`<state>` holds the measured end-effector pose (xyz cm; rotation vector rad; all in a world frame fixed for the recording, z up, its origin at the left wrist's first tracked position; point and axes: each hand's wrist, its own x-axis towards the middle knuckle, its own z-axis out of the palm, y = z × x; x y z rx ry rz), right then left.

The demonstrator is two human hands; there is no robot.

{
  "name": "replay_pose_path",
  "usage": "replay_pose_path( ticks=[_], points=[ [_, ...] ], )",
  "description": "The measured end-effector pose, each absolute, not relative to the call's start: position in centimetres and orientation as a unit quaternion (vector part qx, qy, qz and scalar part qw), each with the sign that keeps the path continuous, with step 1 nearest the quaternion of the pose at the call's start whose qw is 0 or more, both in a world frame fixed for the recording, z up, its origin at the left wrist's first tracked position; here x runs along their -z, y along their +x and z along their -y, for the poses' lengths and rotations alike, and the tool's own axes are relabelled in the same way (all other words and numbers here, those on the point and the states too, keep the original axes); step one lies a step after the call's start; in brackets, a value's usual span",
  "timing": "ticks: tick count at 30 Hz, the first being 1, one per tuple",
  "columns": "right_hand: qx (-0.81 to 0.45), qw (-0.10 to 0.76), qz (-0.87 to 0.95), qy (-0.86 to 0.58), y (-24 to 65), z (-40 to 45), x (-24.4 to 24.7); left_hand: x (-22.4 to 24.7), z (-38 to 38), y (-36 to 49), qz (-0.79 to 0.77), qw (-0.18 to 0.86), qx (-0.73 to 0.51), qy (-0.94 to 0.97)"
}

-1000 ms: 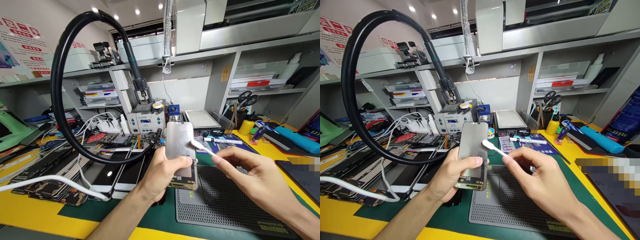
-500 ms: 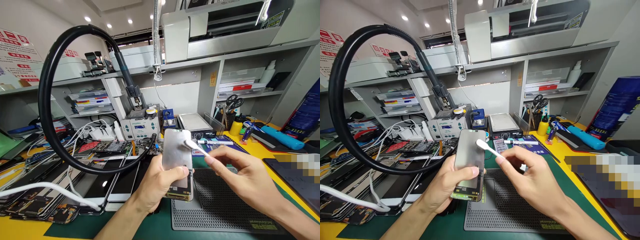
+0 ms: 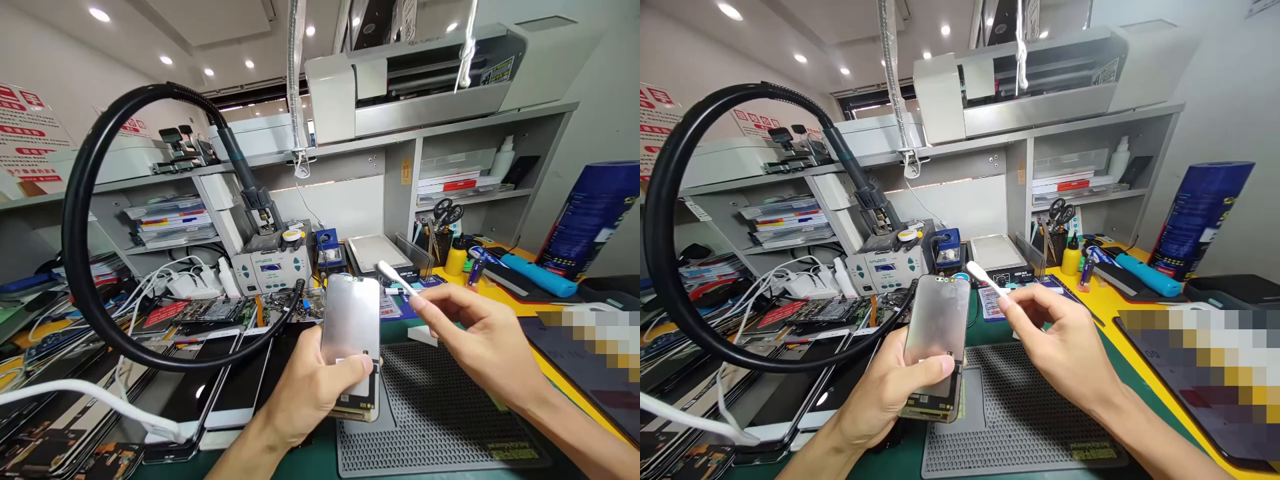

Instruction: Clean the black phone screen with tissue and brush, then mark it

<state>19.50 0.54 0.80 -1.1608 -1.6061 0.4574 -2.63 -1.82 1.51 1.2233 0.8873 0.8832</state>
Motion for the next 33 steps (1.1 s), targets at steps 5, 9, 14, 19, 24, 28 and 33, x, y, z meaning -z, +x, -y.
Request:
replay_pose_path(
  ticks=[5, 9, 14, 19, 24, 28, 33],
  points=[
    [-0.168, 0.491, 0.715, -0.468, 19.4, -0.4, -0.8, -1.2, 1.7, -2.7, -0.401, 0.615, -0.367, 0.57],
    [-0.172, 0.49, 0.707, -0.48, 19.4, -0.5, -0.8, -1.2, 1.8, -2.7, -0.42, 0.595, -0.36, 0.584],
    [-0.15, 0.471, 0.723, -0.483, 19.5, -0.4, -1.0, -1.3, 1.8, -2.6, -0.438, 0.575, -0.346, 0.598],
    [-0.132, 0.447, 0.742, -0.482, 19.5, -0.6, -1.0, -1.2, 1.6, -2.5, -0.417, 0.598, -0.342, 0.593],
    [-0.133, 0.441, 0.743, -0.486, 19.4, -0.8, -0.8, -1.3, 1.6, -2.2, -0.438, 0.627, -0.319, 0.559],
    [-0.115, 0.437, 0.748, -0.486, 19.2, -0.8, -0.6, -1.4, 1.6, -1.8, -0.427, 0.675, -0.311, 0.515],
    [-0.119, 0.423, 0.755, -0.486, 19.1, -1.0, -0.6, -1.3, 1.6, -1.7, -0.421, 0.69, -0.296, 0.51]
  ],
)
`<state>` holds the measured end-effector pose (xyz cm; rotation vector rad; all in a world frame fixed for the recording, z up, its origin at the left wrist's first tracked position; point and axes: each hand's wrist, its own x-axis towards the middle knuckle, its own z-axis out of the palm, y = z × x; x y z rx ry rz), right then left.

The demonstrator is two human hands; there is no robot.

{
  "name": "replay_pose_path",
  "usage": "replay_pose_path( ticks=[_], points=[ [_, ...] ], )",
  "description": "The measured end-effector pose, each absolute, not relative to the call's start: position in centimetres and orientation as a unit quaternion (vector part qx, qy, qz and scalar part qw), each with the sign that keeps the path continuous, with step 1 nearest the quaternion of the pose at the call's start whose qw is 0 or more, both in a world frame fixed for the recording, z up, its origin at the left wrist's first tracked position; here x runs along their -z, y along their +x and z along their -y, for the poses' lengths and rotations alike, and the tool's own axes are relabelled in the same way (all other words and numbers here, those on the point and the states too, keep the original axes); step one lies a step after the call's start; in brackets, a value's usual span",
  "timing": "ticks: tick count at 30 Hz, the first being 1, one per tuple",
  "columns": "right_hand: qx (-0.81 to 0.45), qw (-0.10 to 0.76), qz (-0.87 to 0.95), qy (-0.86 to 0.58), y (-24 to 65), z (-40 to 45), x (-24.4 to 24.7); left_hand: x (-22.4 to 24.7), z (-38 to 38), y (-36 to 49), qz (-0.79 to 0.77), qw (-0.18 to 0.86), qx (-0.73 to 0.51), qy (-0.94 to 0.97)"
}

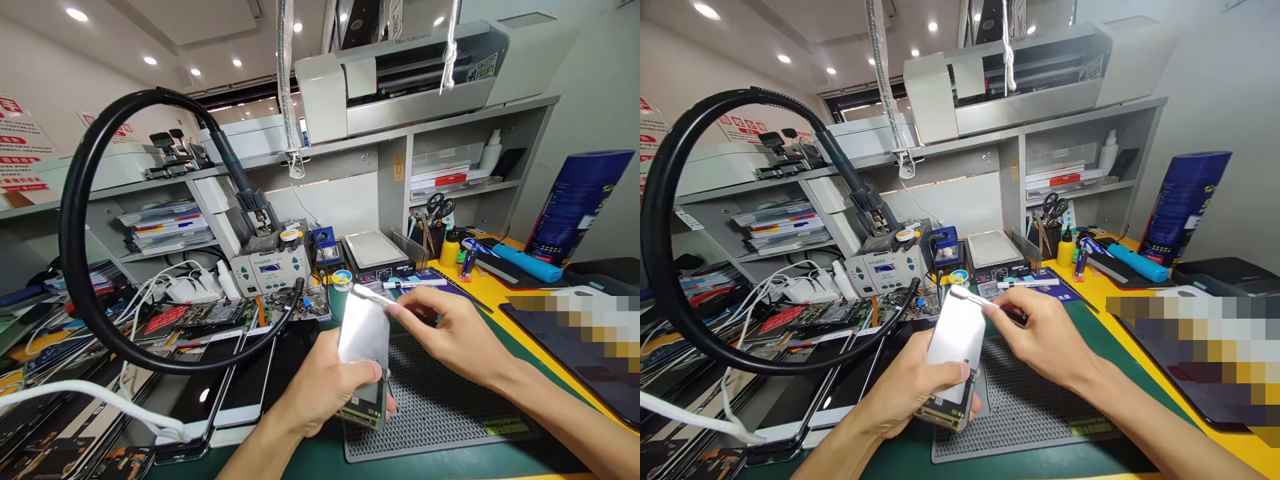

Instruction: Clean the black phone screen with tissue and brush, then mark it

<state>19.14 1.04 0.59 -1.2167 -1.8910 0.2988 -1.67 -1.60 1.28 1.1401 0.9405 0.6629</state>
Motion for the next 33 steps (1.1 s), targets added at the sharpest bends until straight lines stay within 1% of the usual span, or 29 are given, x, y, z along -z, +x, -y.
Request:
replay_pose_path(
  ticks=[3, 7, 9, 11, 13, 16, 19, 25, 29, 33],
  points=[
    [-0.104, 0.43, 0.74, -0.506, 19.1, -1.1, -0.5, -1.1, 1.5, -1.6, -0.402, 0.698, -0.298, 0.513],
    [-0.09, 0.395, 0.764, -0.503, 19.6, -2.0, -0.4, -0.7, 1.3, -1.4, -0.399, 0.715, -0.295, 0.492],
    [-0.064, 0.398, 0.728, -0.555, 20.5, -2.9, -0.5, -0.7, 1.1, -1.5, -0.415, 0.708, -0.305, 0.482],
    [-0.061, 0.386, 0.702, -0.595, 21.9, -3.8, -0.9, -1.1, 0.9, -1.6, -0.438, 0.685, -0.348, 0.466],
    [-0.066, 0.352, 0.707, -0.609, 23.5, -4.3, -1.2, -1.6, 0.6, -1.8, -0.463, 0.657, -0.4, 0.44],
    [-0.077, 0.272, 0.741, -0.61, 25.1, -4.4, -1.4, -2.3, 0.3, -2.2, -0.476, 0.631, -0.448, 0.416],
    [-0.062, 0.205, 0.755, -0.62, 25.6, -4.5, -1.1, -2.6, 0.4, -2.4, -0.475, 0.627, -0.466, 0.405],
    [-0.021, 0.114, 0.735, -0.668, 25.1, -6.4, -0.7, -2.2, 0.8, -2.1, -0.458, 0.642, -0.466, 0.401],
    [-0.01, 0.068, 0.713, -0.698, 24.7, -7.6, -0.5, -1.7, 0.8, -2.0, -0.443, 0.654, -0.46, 0.406],
    [-0.007, 0.062, 0.708, -0.703, 24.6, -7.4, -0.9, -1.2, 0.5, -2.2, -0.428, 0.666, -0.459, 0.402]
  ],
)
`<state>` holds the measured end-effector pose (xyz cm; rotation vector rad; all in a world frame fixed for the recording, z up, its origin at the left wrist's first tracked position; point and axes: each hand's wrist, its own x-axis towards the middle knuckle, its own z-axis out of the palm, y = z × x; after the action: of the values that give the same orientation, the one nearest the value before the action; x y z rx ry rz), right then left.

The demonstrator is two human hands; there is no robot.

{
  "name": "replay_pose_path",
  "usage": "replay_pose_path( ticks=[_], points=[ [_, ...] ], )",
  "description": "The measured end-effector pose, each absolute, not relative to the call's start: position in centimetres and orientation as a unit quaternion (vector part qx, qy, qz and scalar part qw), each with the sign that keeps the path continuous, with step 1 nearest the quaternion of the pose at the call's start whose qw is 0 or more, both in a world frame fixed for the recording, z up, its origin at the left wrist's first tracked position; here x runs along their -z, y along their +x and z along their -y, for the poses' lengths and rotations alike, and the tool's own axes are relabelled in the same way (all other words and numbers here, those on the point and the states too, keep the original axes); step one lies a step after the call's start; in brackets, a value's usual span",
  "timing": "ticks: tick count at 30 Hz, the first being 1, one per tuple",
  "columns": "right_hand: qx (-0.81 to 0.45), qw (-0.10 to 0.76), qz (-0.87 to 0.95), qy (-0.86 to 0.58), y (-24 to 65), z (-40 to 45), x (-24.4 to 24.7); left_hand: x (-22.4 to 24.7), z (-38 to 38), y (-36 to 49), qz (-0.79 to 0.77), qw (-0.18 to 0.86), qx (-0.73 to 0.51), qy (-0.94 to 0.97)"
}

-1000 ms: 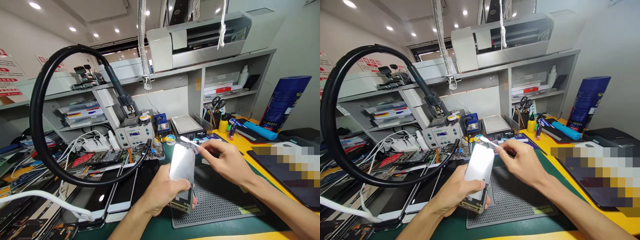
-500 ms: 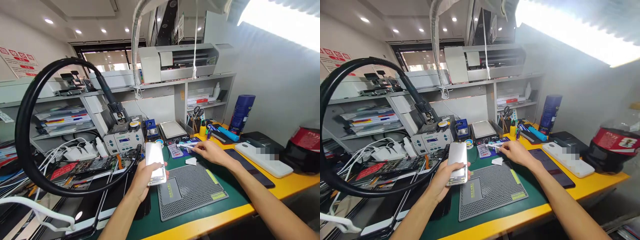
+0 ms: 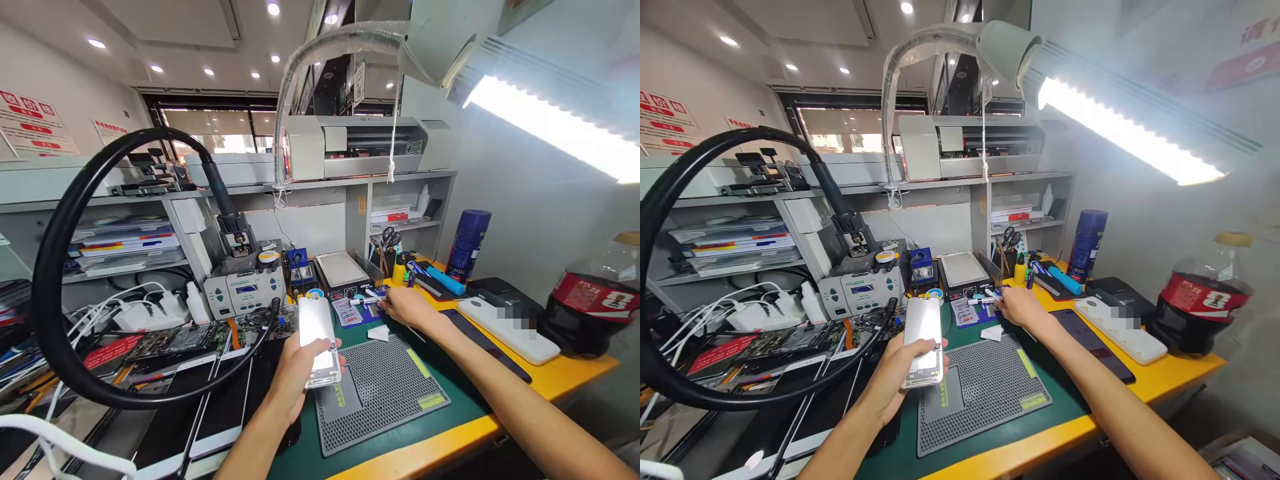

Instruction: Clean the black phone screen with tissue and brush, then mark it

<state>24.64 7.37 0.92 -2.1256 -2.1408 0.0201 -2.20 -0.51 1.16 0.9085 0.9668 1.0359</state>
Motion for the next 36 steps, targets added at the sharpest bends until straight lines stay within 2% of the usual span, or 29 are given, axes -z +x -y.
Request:
replay_pose_path(
  ticks=[8, 13, 17, 21, 27, 29, 33, 36],
  points=[
    [-0.12, 0.081, 0.782, -0.607, 23.5, -5.2, -0.6, -0.9, 0.0, -2.4, -0.418, 0.682, -0.461, 0.385],
    [-0.169, 0.129, 0.794, -0.569, 23.3, -5.5, -0.6, -1.0, -0.2, -2.2, -0.401, 0.717, -0.456, 0.343],
    [-0.23, 0.211, 0.785, -0.536, 21.8, -5.6, -2.6, -0.6, -0.5, -2.2, -0.319, 0.786, -0.437, 0.301],
    [-0.265, 0.306, 0.764, -0.502, 18.0, -4.9, -3.3, 0.1, -0.7, -1.9, -0.269, 0.813, -0.422, 0.298],
    [-0.22, 0.42, 0.693, -0.543, 15.0, -5.0, -1.6, 0.5, -0.9, -1.8, -0.26, 0.831, -0.388, 0.303],
    [-0.246, 0.417, 0.679, -0.552, 14.5, -5.4, -1.9, 0.6, -1.0, -1.9, -0.253, 0.839, -0.368, 0.312],
    [-0.308, 0.349, 0.713, -0.524, 13.7, -5.6, -2.6, 1.7, -1.7, -1.7, -0.228, 0.851, -0.333, 0.337],
    [-0.26, 0.374, 0.715, -0.53, 15.6, -6.5, 0.1, 3.7, -3.2, -1.1, -0.24, 0.83, -0.324, 0.385]
  ],
)
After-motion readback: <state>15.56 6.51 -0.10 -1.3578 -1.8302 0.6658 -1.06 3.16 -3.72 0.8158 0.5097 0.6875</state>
